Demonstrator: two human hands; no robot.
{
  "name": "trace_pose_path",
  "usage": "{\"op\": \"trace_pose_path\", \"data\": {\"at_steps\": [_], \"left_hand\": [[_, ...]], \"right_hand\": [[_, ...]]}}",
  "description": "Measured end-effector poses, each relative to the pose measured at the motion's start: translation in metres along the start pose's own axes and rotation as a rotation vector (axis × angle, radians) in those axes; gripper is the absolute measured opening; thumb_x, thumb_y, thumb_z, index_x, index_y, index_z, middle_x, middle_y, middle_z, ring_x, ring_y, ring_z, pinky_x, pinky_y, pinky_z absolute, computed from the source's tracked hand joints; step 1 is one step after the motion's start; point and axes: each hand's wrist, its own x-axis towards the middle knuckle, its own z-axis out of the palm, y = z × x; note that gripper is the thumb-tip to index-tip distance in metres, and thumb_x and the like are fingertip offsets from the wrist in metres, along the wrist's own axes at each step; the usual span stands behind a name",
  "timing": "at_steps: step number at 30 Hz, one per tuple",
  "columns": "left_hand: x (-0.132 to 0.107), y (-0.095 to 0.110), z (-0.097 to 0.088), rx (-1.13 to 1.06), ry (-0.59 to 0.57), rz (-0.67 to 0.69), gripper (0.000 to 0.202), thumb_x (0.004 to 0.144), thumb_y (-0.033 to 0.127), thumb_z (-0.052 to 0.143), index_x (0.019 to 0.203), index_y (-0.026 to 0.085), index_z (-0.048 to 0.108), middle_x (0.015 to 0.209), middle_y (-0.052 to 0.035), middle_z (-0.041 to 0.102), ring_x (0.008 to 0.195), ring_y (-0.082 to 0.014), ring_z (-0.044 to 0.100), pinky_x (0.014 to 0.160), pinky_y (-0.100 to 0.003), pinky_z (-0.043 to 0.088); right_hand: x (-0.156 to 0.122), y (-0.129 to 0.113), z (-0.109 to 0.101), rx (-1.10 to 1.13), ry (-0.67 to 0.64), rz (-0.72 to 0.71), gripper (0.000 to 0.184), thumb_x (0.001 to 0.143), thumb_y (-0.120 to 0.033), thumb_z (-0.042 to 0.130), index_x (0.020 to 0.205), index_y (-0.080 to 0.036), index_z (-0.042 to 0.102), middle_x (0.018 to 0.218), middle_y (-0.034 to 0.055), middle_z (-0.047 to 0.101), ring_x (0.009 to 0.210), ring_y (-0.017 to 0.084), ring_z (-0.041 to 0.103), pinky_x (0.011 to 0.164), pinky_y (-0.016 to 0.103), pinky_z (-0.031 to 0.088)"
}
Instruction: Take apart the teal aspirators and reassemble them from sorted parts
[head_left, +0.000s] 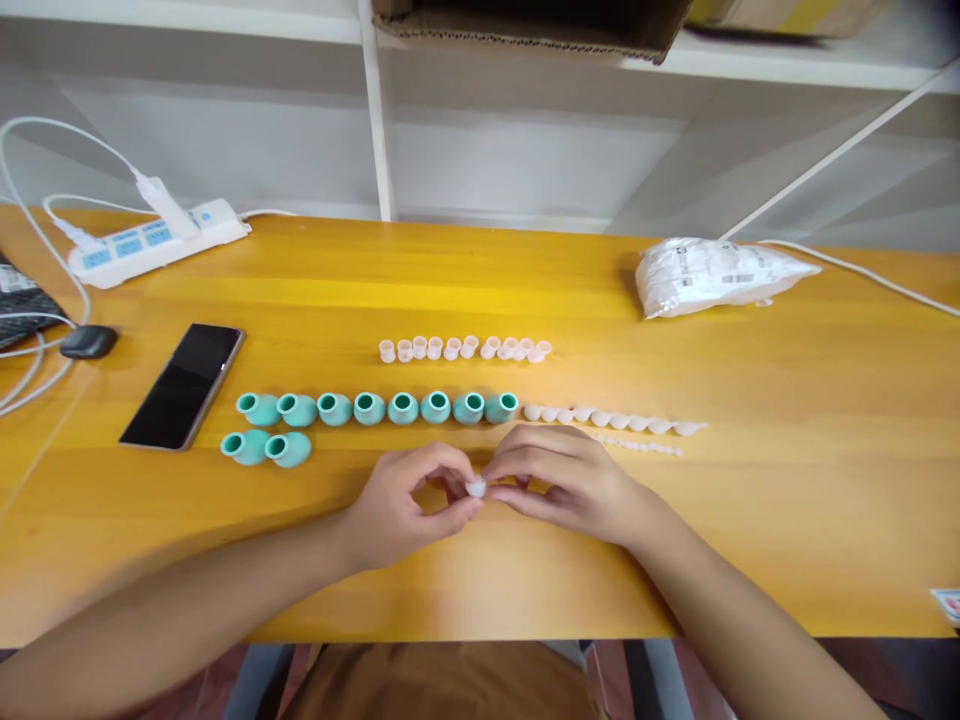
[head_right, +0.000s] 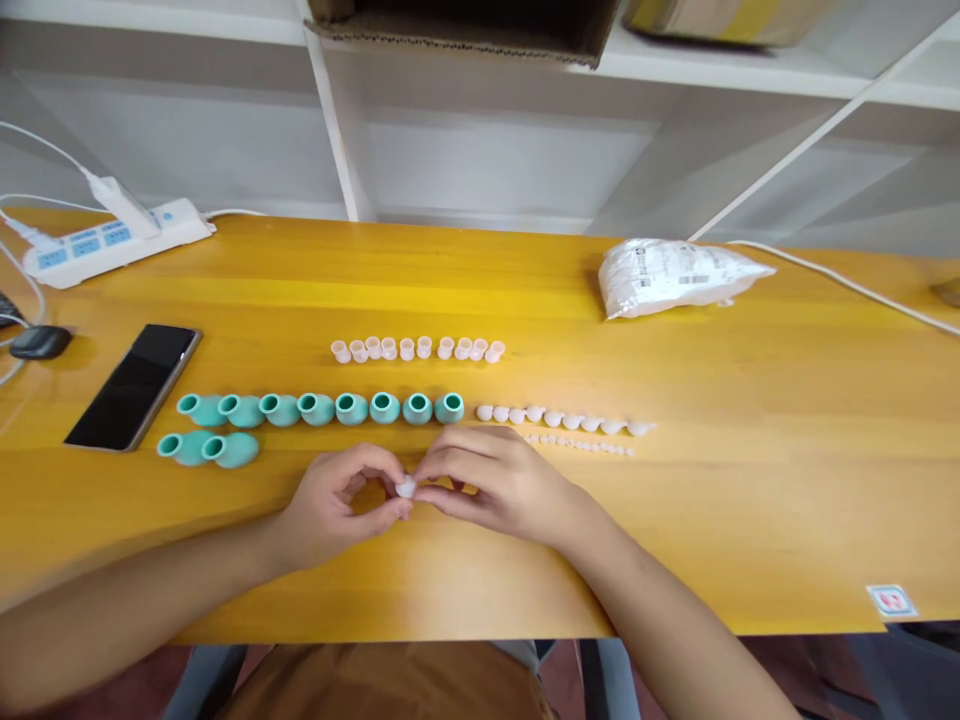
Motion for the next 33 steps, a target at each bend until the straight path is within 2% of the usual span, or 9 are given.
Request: {"op": "trace_pose_path", "data": {"at_steps": [8, 15, 20, 27, 33], "left_hand": [[-0.0010, -0.0003, -0.0006, -0.018, 0.023, 0.008, 0.010, 0.099, 0.017, 0.082, 0.105, 0.018, 0.074, 0.086, -0.0040, 0.081, 0.074, -0.0147, 0.078, 0.072, -0.025, 0.065], [-0.0031, 0.0017, -0.0003, -0.009, -0.002, -0.072, 0.010, 0.099, 0.018, 0.081, 0.107, 0.019, 0.074, 0.084, -0.0016, 0.079, 0.072, -0.0124, 0.074, 0.072, -0.023, 0.062], [-0.0014, 0.0026, -0.0011, -0.072, 0.020, -0.097, 0.017, 0.100, 0.019, 0.080, 0.114, 0.018, 0.072, 0.089, -0.0025, 0.080, 0.074, -0.0126, 0.075, 0.074, -0.023, 0.063], [0.0008, 0.0048, -0.0008, -0.023, 0.023, -0.084, 0.012, 0.098, 0.021, 0.083, 0.105, 0.018, 0.074, 0.081, -0.0015, 0.078, 0.070, -0.0124, 0.072, 0.069, -0.023, 0.061], [0.0002, 0.0052, 0.0005, -0.049, 0.042, -0.111, 0.015, 0.096, 0.019, 0.083, 0.107, 0.018, 0.073, 0.083, -0.0014, 0.078, 0.070, -0.0117, 0.071, 0.070, -0.021, 0.061]], "right_hand": [[0.0016, -0.0012, 0.0018, 0.001, 0.030, -0.025, 0.009, 0.106, -0.020, 0.080, 0.114, -0.017, 0.078, 0.092, 0.0049, 0.077, 0.080, 0.015, 0.073, 0.071, 0.028, 0.057], [0.0010, -0.0004, 0.0038, -0.016, 0.033, -0.043, 0.008, 0.108, -0.022, 0.077, 0.114, -0.018, 0.078, 0.090, 0.0040, 0.078, 0.080, 0.015, 0.073, 0.072, 0.029, 0.056], [0.0016, -0.0012, 0.0032, -0.051, 0.046, -0.022, 0.013, 0.107, -0.023, 0.079, 0.119, -0.018, 0.077, 0.094, 0.0041, 0.079, 0.080, 0.014, 0.073, 0.071, 0.028, 0.056], [0.0019, -0.0029, 0.0035, -0.097, 0.033, -0.054, 0.011, 0.108, -0.023, 0.077, 0.118, -0.018, 0.077, 0.093, 0.0036, 0.079, 0.079, 0.014, 0.073, 0.071, 0.029, 0.056], [0.0038, -0.0035, 0.0042, -0.096, 0.039, -0.061, 0.012, 0.109, -0.021, 0.076, 0.120, -0.018, 0.075, 0.093, 0.0035, 0.080, 0.078, 0.015, 0.073, 0.071, 0.029, 0.057]]}}
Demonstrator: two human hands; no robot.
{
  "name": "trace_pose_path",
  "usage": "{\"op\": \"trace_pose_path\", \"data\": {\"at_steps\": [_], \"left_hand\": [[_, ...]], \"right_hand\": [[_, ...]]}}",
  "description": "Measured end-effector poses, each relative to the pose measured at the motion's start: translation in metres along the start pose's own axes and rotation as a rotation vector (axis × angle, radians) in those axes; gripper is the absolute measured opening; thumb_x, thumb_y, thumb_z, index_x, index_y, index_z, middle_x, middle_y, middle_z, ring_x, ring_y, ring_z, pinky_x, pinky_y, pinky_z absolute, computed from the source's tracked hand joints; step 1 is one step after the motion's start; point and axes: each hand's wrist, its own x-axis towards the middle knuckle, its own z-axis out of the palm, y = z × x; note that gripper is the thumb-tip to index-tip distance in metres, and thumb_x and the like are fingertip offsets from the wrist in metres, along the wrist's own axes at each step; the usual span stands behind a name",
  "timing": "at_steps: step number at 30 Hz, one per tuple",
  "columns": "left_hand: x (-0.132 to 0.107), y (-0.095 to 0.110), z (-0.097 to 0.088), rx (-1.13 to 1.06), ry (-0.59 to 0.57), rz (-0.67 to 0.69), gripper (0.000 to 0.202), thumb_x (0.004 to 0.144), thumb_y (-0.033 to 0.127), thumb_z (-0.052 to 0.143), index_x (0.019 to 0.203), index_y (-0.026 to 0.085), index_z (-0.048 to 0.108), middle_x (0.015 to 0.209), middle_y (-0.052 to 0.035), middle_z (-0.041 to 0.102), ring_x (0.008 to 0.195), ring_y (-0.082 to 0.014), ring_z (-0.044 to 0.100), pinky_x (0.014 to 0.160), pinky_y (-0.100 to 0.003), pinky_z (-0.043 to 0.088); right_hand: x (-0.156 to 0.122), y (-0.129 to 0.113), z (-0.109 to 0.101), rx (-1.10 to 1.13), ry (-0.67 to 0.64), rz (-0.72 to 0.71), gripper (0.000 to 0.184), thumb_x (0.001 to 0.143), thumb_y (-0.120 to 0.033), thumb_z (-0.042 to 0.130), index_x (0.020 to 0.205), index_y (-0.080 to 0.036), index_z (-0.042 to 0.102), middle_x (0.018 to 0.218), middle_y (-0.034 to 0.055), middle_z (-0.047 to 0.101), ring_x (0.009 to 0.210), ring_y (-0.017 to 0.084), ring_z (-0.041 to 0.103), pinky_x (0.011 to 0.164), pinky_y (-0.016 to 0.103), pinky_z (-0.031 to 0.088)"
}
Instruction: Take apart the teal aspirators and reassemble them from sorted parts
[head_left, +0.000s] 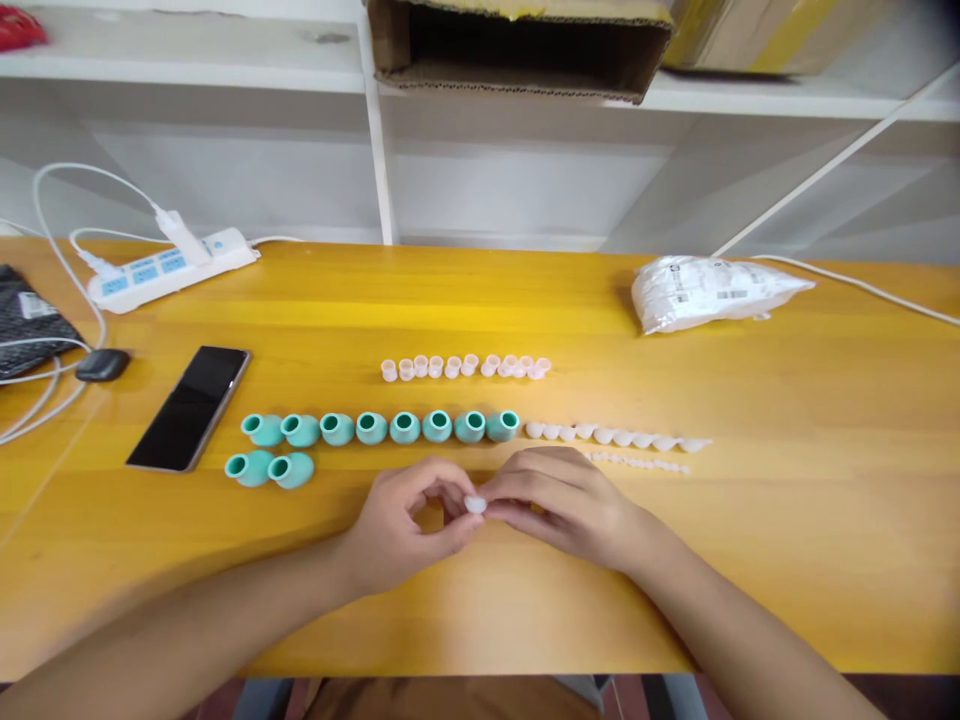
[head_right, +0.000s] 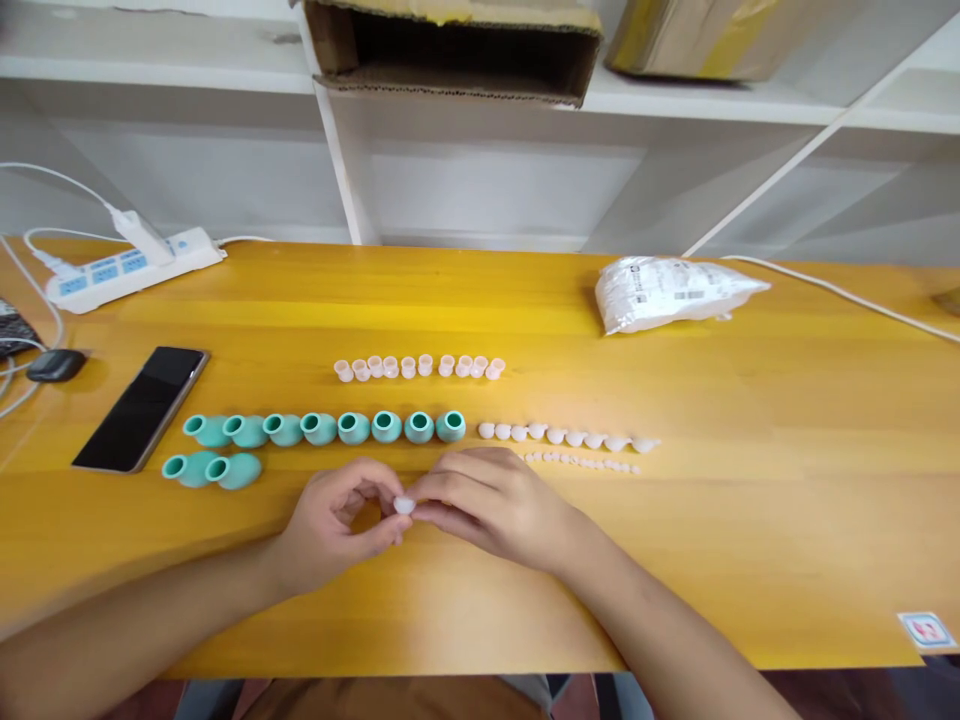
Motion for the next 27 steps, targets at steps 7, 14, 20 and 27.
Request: {"op": "trace_pose_path", "data": {"at_steps": [7, 14, 20, 27], "left_hand": [[0.0017, 0.0000, -0.0011, 0.014, -0.007, -0.022, 0.014, 0.093, 0.018, 0.085, 0.102, 0.018, 0.074, 0.081, -0.0009, 0.079, 0.069, -0.0114, 0.072, 0.068, -0.020, 0.060], [0.0007, 0.0017, -0.0018, 0.021, -0.013, -0.026, 0.012, 0.093, 0.017, 0.084, 0.100, 0.019, 0.074, 0.083, -0.0014, 0.080, 0.069, -0.0111, 0.072, 0.068, -0.020, 0.061], [-0.0005, -0.0045, -0.0017, 0.017, -0.002, 0.031, 0.020, 0.096, 0.017, 0.082, 0.113, 0.020, 0.072, 0.087, -0.0015, 0.078, 0.072, -0.0124, 0.074, 0.071, -0.022, 0.064], [0.0014, -0.0024, -0.0011, 0.098, -0.023, 0.081, 0.014, 0.095, 0.012, 0.080, 0.105, 0.020, 0.074, 0.086, -0.0019, 0.078, 0.070, -0.0115, 0.072, 0.068, -0.020, 0.061]], "right_hand": [[-0.0030, 0.0013, -0.0011, -0.014, -0.011, -0.050, 0.012, 0.111, -0.021, 0.071, 0.122, -0.018, 0.077, 0.095, 0.0059, 0.078, 0.080, 0.016, 0.073, 0.070, 0.030, 0.057], [-0.0043, 0.0020, -0.0007, -0.049, -0.005, -0.064, 0.013, 0.112, -0.019, 0.068, 0.122, -0.019, 0.077, 0.093, 0.0048, 0.077, 0.076, 0.017, 0.071, 0.068, 0.031, 0.053], [0.0004, -0.0004, -0.0022, -0.057, -0.001, -0.060, 0.025, 0.110, -0.021, 0.074, 0.135, -0.020, 0.074, 0.093, 0.0036, 0.080, 0.077, 0.017, 0.074, 0.069, 0.032, 0.055], [-0.0028, -0.0045, -0.0098, -0.111, 0.170, -0.134, 0.011, 0.110, -0.018, 0.065, 0.118, -0.018, 0.073, 0.079, 0.0033, 0.075, 0.062, 0.017, 0.065, 0.055, 0.033, 0.050]]}}
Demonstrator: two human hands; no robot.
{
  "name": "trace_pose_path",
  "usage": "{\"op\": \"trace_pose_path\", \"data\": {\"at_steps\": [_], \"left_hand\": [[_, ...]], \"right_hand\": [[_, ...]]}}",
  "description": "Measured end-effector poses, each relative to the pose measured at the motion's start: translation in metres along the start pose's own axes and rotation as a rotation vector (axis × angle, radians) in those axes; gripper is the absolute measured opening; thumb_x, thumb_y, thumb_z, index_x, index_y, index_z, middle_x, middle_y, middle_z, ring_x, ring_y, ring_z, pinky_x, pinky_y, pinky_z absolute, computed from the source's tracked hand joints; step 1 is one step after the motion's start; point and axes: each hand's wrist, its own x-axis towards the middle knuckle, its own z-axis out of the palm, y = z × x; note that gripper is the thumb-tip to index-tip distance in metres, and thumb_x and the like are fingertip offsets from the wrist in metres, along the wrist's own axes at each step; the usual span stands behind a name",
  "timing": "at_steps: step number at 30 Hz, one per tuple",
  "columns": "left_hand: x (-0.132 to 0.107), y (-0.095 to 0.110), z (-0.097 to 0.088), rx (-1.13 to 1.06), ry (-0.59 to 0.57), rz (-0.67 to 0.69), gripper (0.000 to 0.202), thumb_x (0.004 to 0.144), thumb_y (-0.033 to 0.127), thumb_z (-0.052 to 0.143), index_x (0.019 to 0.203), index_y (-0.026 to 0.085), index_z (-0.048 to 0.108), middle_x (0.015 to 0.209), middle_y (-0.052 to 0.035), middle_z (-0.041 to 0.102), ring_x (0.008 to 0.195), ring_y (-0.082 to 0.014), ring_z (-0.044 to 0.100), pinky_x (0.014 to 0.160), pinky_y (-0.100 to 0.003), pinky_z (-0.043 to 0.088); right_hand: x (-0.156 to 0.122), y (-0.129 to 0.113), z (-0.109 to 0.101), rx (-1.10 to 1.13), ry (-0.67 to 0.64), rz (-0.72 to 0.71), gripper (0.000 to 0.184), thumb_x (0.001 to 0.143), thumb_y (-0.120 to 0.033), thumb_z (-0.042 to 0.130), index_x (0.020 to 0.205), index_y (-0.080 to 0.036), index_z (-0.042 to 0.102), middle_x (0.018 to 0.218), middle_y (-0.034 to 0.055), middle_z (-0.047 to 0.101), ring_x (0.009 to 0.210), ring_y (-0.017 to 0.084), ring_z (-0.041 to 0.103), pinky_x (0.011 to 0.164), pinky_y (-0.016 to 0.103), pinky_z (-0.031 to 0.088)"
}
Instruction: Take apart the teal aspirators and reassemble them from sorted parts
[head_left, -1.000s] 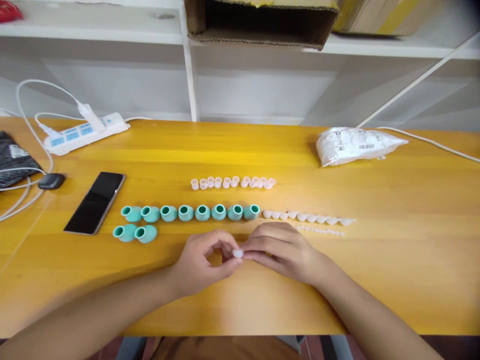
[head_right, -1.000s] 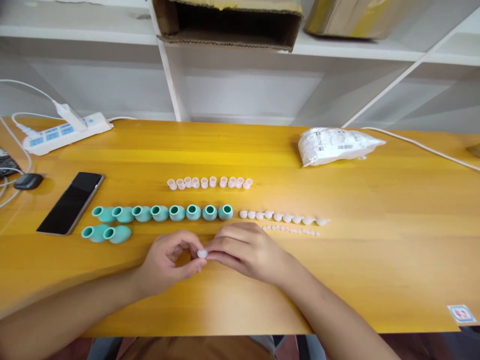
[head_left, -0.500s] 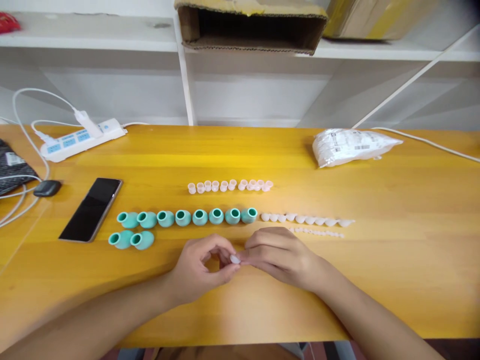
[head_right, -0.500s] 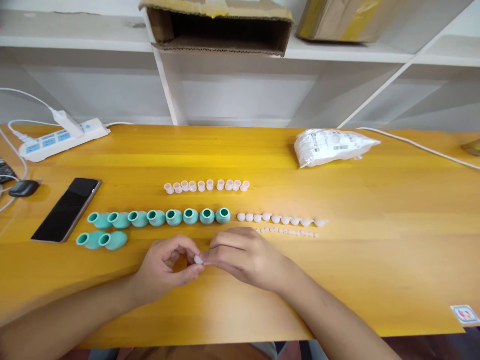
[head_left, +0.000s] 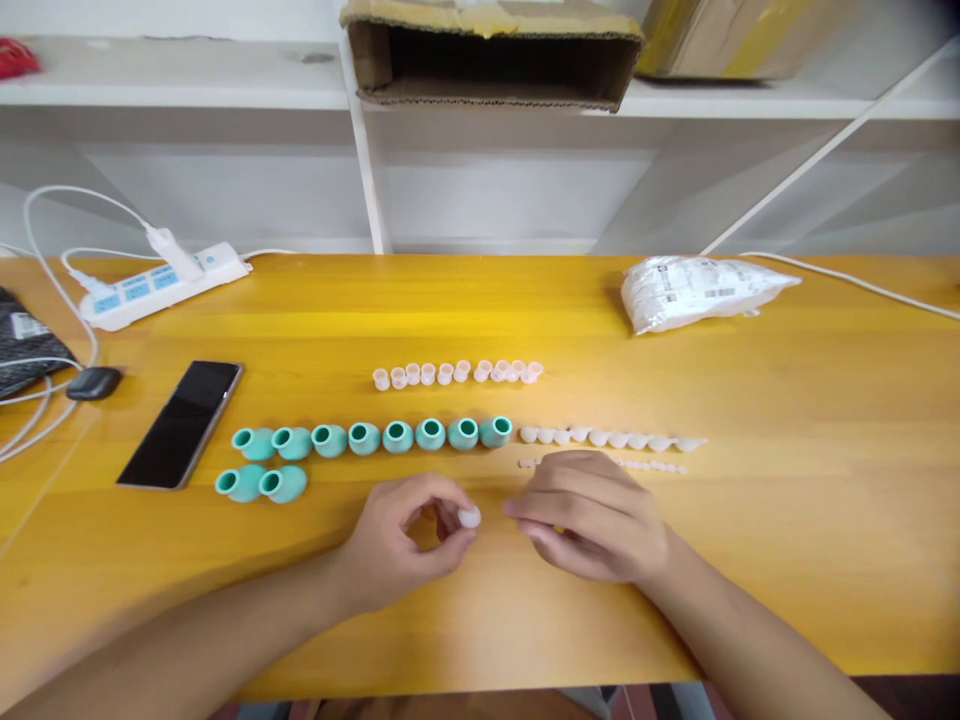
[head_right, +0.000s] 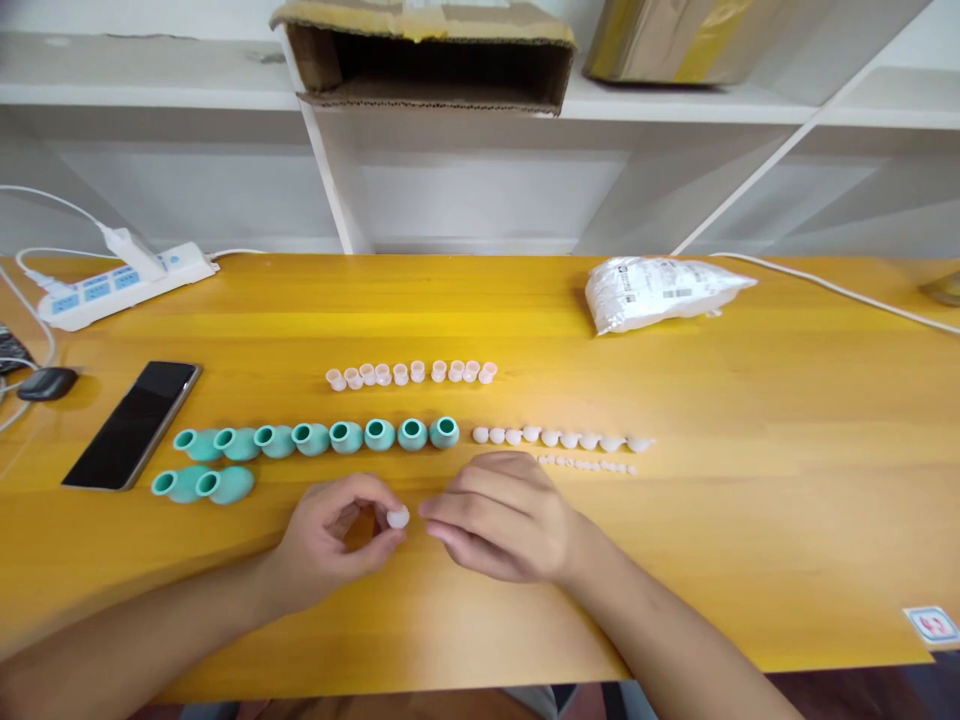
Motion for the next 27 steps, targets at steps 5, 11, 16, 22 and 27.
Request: {"op": "trace_pose_path", "data": {"at_steps": [5, 11, 16, 22, 27], "left_hand": [[0.003, 0.003, -0.002, 0.168, -0.079, 0.040, 0.017, 0.096, 0.011, 0.075, 0.110, 0.020, 0.078, 0.091, -0.0037, 0.073, 0.077, -0.0134, 0.069, 0.070, -0.022, 0.059], [0.005, 0.001, -0.009, 0.402, -0.147, 0.169, 0.023, 0.099, 0.007, 0.068, 0.119, 0.018, 0.072, 0.102, -0.0057, 0.066, 0.084, -0.0146, 0.067, 0.077, -0.025, 0.059], [0.005, 0.001, -0.022, 0.688, -0.175, 0.216, 0.029, 0.099, -0.002, 0.056, 0.119, 0.015, 0.068, 0.110, -0.0087, 0.062, 0.088, -0.0160, 0.066, 0.079, -0.028, 0.061], [0.003, 0.002, -0.037, 0.880, -0.322, 0.199, 0.029, 0.098, -0.001, 0.058, 0.117, 0.018, 0.070, 0.114, -0.0091, 0.066, 0.100, -0.0224, 0.069, 0.093, -0.037, 0.064], [0.005, -0.001, -0.036, 0.856, -0.384, 0.196, 0.028, 0.100, 0.001, 0.058, 0.120, 0.018, 0.069, 0.114, -0.0088, 0.067, 0.103, -0.0226, 0.068, 0.092, -0.035, 0.062]], "right_hand": [[0.002, -0.004, -0.015, -0.111, 0.170, -0.015, 0.020, 0.111, -0.020, 0.052, 0.106, -0.020, 0.071, 0.068, 0.0034, 0.070, 0.055, 0.017, 0.059, 0.050, 0.033, 0.049], [0.005, 0.001, -0.016, -0.119, 0.181, -0.006, 0.017, 0.109, -0.020, 0.054, 0.103, -0.023, 0.070, 0.067, 0.0027, 0.069, 0.053, 0.017, 0.060, 0.048, 0.033, 0.049], [0.003, 0.007, -0.012, -0.132, 0.120, 0.003, 0.014, 0.104, -0.012, 0.059, 0.098, -0.022, 0.067, 0.069, 0.0014, 0.070, 0.055, 0.015, 0.063, 0.052, 0.030, 0.050], [-0.001, 0.020, -0.014, -0.219, 0.086, 0.021, 0.016, 0.100, -0.007, 0.063, 0.099, -0.022, 0.068, 0.074, 0.0018, 0.075, 0.058, 0.016, 0.068, 0.056, 0.030, 0.054], [-0.005, 0.033, -0.022, -0.319, 0.185, 0.163, 0.018, 0.102, -0.008, 0.065, 0.093, -0.024, 0.069, 0.072, -0.0004, 0.073, 0.056, 0.014, 0.065, 0.054, 0.028, 0.049]]}}
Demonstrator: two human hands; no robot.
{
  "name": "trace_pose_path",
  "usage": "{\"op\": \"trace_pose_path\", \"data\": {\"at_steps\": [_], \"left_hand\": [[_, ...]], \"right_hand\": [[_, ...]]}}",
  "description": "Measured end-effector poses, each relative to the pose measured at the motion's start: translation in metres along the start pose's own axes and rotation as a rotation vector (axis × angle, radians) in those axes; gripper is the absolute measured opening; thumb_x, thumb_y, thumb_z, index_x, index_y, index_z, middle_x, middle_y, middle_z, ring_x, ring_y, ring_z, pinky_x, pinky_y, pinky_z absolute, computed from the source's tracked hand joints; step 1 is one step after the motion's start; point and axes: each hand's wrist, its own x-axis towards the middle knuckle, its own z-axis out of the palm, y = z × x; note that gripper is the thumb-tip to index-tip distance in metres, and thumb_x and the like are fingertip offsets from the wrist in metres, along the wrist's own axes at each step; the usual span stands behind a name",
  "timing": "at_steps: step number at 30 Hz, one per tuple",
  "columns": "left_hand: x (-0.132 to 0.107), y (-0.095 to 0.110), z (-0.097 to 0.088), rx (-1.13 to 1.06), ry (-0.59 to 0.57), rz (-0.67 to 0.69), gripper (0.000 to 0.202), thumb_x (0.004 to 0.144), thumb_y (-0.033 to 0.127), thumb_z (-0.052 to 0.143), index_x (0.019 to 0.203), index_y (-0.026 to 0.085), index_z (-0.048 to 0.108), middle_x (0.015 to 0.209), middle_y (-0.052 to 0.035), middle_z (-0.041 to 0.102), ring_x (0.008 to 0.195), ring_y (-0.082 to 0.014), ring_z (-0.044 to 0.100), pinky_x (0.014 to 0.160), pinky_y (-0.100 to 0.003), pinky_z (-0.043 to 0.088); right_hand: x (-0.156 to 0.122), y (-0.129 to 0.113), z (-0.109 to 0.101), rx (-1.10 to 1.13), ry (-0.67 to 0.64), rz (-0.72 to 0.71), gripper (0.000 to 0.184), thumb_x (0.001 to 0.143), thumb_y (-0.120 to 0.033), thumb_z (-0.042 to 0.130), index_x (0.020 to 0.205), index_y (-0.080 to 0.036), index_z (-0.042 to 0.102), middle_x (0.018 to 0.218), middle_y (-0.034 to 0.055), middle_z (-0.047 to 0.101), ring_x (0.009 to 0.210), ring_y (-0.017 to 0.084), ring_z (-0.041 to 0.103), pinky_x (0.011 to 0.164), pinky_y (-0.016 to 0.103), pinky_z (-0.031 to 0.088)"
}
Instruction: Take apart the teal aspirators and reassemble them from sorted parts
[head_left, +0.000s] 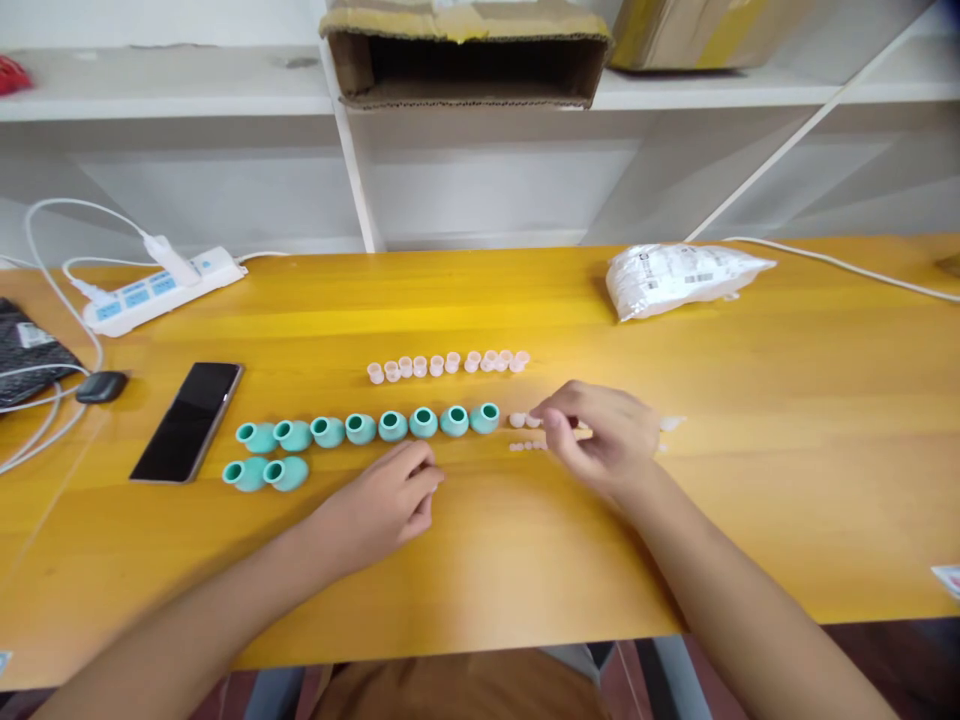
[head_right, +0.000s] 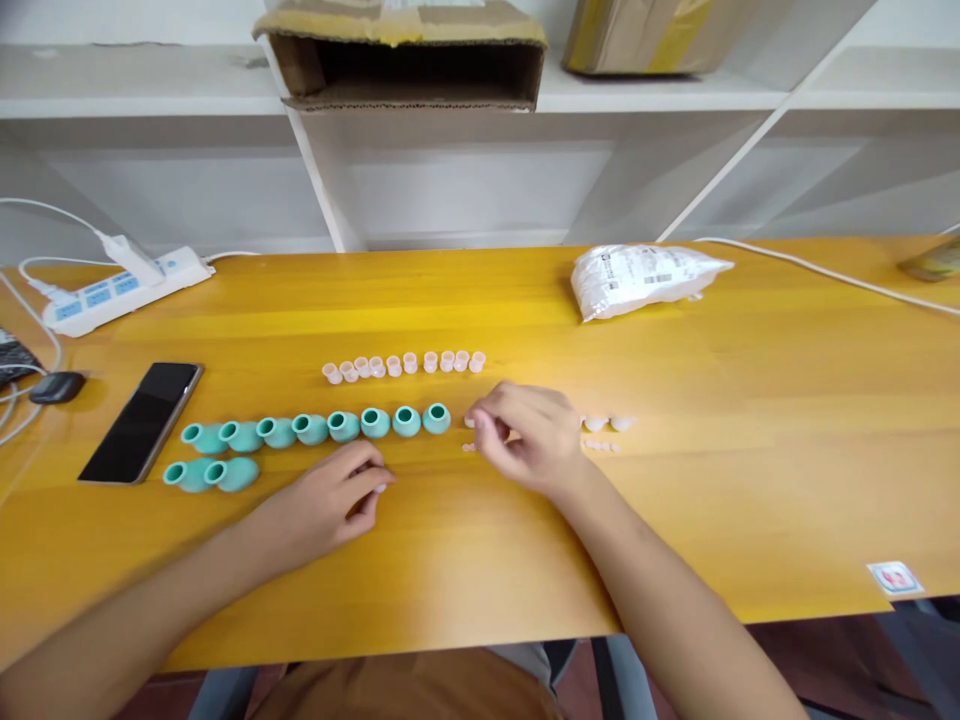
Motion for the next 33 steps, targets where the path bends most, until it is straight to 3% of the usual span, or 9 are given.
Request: {"op": "trace_pose_path", "data": {"at_steps": [3, 6, 11, 15, 19, 22, 26, 30, 33], "left_hand": [[0.004, 0.002, 0.000, -0.033, -0.028, -0.003, 0.031, 0.101, 0.001, 0.055, 0.125, 0.017, 0.066, 0.118, -0.0094, 0.067, 0.107, -0.0239, 0.067, 0.097, -0.038, 0.060], [0.008, 0.004, -0.003, -0.059, -0.037, -0.030, 0.026, 0.100, 0.001, 0.055, 0.117, 0.019, 0.064, 0.114, -0.0082, 0.067, 0.107, -0.0249, 0.066, 0.097, -0.040, 0.058], [0.009, 0.003, -0.008, -0.053, -0.017, -0.025, 0.018, 0.101, 0.003, 0.054, 0.106, 0.019, 0.062, 0.110, -0.0074, 0.065, 0.105, -0.0243, 0.065, 0.097, -0.039, 0.057], [0.009, 0.001, -0.008, -0.030, -0.027, 0.000, 0.017, 0.103, 0.005, 0.054, 0.109, 0.018, 0.063, 0.111, -0.0083, 0.066, 0.105, -0.0251, 0.066, 0.098, -0.041, 0.058], [0.009, 0.004, -0.011, -0.011, 0.021, 0.024, 0.023, 0.099, 0.009, 0.062, 0.121, 0.016, 0.065, 0.120, -0.0124, 0.068, 0.113, -0.0283, 0.067, 0.101, -0.044, 0.061], [0.007, 0.010, -0.015, 0.082, 0.171, 0.135, 0.030, 0.095, 0.017, 0.069, 0.125, 0.013, 0.066, 0.117, -0.0161, 0.068, 0.107, -0.0314, 0.065, 0.096, -0.048, 0.061], [0.002, 0.020, -0.015, 0.061, 0.362, 0.371, 0.023, 0.090, 0.010, 0.063, 0.111, 0.016, 0.067, 0.095, -0.0093, 0.069, 0.083, -0.0240, 0.059, 0.074, -0.039, 0.054], [0.000, 0.025, -0.008, 0.042, 0.266, 0.552, 0.011, 0.091, 0.011, 0.062, 0.096, 0.020, 0.065, 0.079, -0.0026, 0.065, 0.070, -0.0202, 0.052, 0.063, -0.036, 0.044], [-0.001, 0.024, -0.003, 0.052, 0.195, 0.572, 0.008, 0.095, 0.016, 0.063, 0.089, 0.021, 0.065, 0.076, -0.0019, 0.062, 0.069, -0.0197, 0.051, 0.061, -0.036, 0.040]], "right_hand": [[0.000, 0.011, -0.003, -0.065, 0.057, 0.121, 0.021, 0.105, -0.013, 0.063, 0.089, -0.024, 0.069, 0.070, -0.0010, 0.070, 0.055, 0.014, 0.061, 0.054, 0.029, 0.047], [0.000, 0.027, -0.006, -0.119, 0.069, 0.258, 0.021, 0.107, -0.018, 0.061, 0.089, -0.024, 0.071, 0.072, -0.0003, 0.069, 0.059, 0.015, 0.062, 0.060, 0.031, 0.050], [-0.007, 0.057, -0.003, -0.153, -0.041, 0.412, 0.013, 0.101, -0.020, 0.063, 0.103, -0.023, 0.076, 0.092, 0.0050, 0.078, 0.071, 0.019, 0.068, 0.070, 0.035, 0.057], [-0.013, 0.072, 0.003, -0.150, -0.120, 0.372, 0.020, 0.103, -0.023, 0.064, 0.118, -0.021, 0.077, 0.103, 0.0100, 0.080, 0.084, 0.026, 0.073, 0.084, 0.044, 0.062], [-0.013, 0.071, 0.005, -0.173, -0.225, 0.290, 0.025, 0.109, -0.028, 0.063, 0.129, -0.022, 0.076, 0.121, 0.0135, 0.084, 0.109, 0.034, 0.075, 0.101, 0.055, 0.060], [-0.011, 0.066, 0.006, -0.213, -0.271, 0.262, 0.029, 0.112, -0.028, 0.057, 0.135, -0.023, 0.075, 0.131, 0.0142, 0.082, 0.117, 0.036, 0.073, 0.106, 0.057, 0.059], [-0.007, 0.064, 0.008, -0.262, -0.294, 0.230, 0.034, 0.114, -0.030, 0.055, 0.140, -0.020, 0.074, 0.138, 0.0154, 0.081, 0.119, 0.036, 0.072, 0.108, 0.056, 0.058], [-0.006, 0.066, 0.012, -0.256, -0.351, 0.261, 0.029, 0.113, -0.030, 0.057, 0.132, -0.021, 0.077, 0.130, 0.0144, 0.083, 0.114, 0.036, 0.075, 0.105, 0.055, 0.059], [-0.006, 0.067, 0.014, -0.229, -0.355, 0.332, 0.020, 0.110, -0.028, 0.062, 0.122, -0.022, 0.078, 0.117, 0.0129, 0.085, 0.105, 0.034, 0.078, 0.098, 0.051, 0.062]]}}
